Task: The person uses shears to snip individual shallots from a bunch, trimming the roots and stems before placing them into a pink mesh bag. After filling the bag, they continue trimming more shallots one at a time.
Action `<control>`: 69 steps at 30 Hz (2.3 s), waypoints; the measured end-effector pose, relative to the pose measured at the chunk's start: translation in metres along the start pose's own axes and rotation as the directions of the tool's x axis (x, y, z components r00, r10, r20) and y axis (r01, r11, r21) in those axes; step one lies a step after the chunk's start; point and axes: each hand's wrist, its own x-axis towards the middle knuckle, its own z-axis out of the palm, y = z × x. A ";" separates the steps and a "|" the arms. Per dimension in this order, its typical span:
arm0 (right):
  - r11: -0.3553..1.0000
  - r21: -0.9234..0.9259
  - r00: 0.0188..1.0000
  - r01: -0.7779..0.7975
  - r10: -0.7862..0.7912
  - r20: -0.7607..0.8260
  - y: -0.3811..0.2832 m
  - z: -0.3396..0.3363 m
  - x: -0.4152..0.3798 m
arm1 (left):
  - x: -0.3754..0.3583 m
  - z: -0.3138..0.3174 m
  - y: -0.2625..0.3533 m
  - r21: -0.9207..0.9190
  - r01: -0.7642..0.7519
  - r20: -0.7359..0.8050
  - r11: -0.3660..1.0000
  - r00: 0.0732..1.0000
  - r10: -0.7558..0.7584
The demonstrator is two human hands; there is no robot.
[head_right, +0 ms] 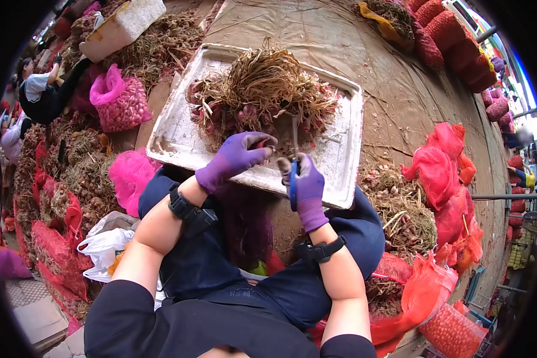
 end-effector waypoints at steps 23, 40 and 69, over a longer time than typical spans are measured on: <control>0.922 0.386 0.995 0.029 -0.065 0.080 -0.028 0.002 -0.012 | -0.003 0.014 -0.002 -0.676 0.027 0.150 0.736 0.983 0.102; 0.517 -0.690 0.797 0.507 -0.587 0.145 -0.007 0.011 -0.007 | 0.010 0.004 -0.027 -0.993 -0.010 -0.011 0.120 1.000 -0.007; 0.374 -0.563 0.512 0.737 -0.852 0.105 -0.022 0.002 -0.012 | -0.009 0.031 -0.013 -0.836 0.042 0.134 0.548 0.982 0.130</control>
